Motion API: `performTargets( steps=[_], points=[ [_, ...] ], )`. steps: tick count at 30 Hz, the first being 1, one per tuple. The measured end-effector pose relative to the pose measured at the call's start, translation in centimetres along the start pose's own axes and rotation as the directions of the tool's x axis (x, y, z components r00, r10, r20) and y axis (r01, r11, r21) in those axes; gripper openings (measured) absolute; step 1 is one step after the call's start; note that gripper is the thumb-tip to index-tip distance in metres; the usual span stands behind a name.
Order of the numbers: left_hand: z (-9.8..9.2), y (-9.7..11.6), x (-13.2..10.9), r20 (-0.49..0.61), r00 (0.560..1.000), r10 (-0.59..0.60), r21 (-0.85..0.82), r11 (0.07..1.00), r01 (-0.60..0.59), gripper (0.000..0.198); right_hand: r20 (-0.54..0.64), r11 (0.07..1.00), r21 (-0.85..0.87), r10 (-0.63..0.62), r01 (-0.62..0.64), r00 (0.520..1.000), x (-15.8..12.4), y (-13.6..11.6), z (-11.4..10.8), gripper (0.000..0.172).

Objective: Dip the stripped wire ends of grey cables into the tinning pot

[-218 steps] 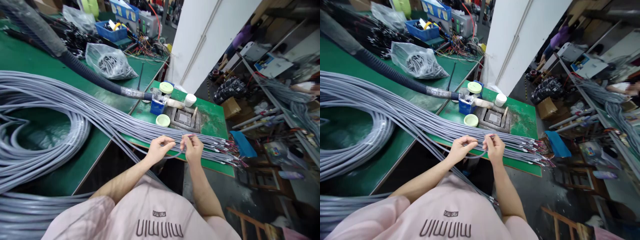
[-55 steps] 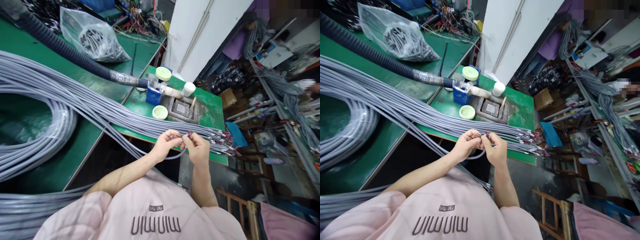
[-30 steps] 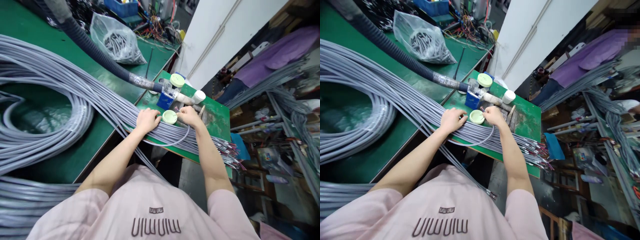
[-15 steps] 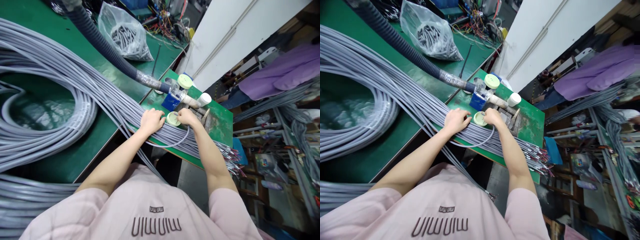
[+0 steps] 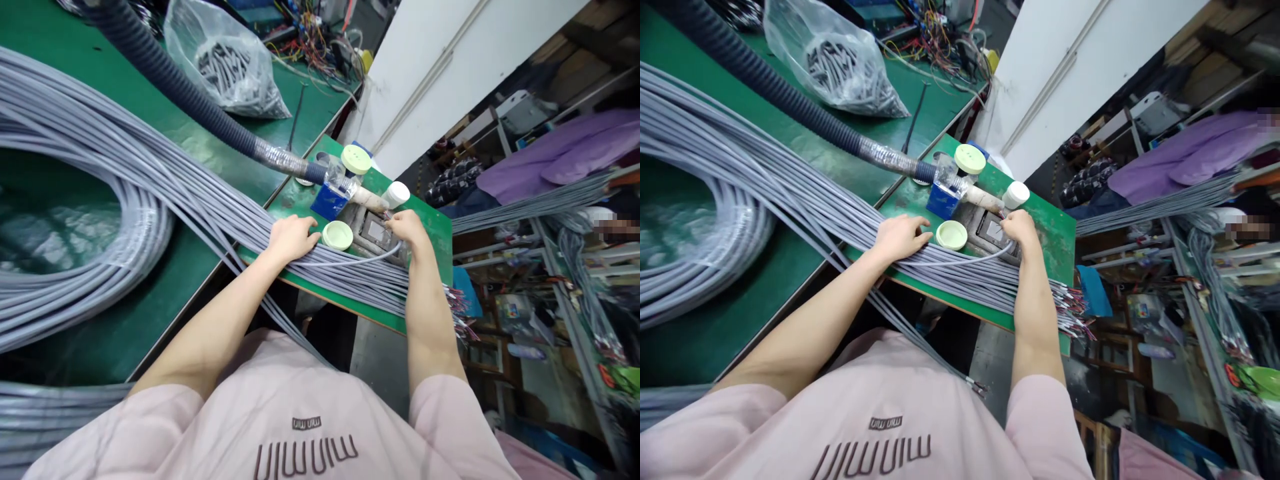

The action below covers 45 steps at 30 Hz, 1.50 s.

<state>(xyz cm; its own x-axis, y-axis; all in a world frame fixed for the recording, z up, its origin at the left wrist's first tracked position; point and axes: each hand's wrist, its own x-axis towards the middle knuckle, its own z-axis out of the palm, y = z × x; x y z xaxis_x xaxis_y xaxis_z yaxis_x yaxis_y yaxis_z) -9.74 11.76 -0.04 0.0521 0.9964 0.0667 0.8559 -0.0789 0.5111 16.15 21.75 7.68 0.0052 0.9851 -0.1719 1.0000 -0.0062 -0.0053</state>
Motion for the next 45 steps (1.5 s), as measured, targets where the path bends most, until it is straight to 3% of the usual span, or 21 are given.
performTargets(
  steps=[15,32,39,42,43,45],
  points=[
    [0.1,0.1,0.1,0.017,1.0,-0.02,0.052,0.998,0.02,0.037,0.158,0.991,0.006,0.133,-0.136,0.978,3.8,1.9,3.5,0.027],
    [-0.3,0.5,0.0,0.021,1.0,-0.011,0.07,0.998,0.009,0.038,0.169,0.991,-0.006,0.129,-0.13,0.977,4.2,0.9,3.6,0.034],
    [-0.7,0.6,0.1,0.077,0.997,-0.015,0.083,0.996,0.008,0.04,0.019,0.97,0.206,0.126,-0.128,0.992,0.7,1.5,1.1,0.019],
    [-0.3,0.0,0.6,0.087,0.996,-0.032,0.078,0.997,0.025,0.042,-0.079,0.93,0.354,0.141,-0.104,0.987,-2.5,2.3,0.4,0.027],
    [-0.1,-0.2,0.8,0.07,0.997,-0.042,0.059,0.998,0.038,0.042,-0.106,0.901,0.427,0.131,-0.074,0.986,-3.7,2.6,0.4,0.032],
    [0.1,-0.5,0.7,0.03,0.998,-0.058,-0.043,0.997,0.06,0.041,-0.201,0.664,0.741,0.081,0.097,0.976,-6.6,2.8,0.9,0.036]
  ],
)
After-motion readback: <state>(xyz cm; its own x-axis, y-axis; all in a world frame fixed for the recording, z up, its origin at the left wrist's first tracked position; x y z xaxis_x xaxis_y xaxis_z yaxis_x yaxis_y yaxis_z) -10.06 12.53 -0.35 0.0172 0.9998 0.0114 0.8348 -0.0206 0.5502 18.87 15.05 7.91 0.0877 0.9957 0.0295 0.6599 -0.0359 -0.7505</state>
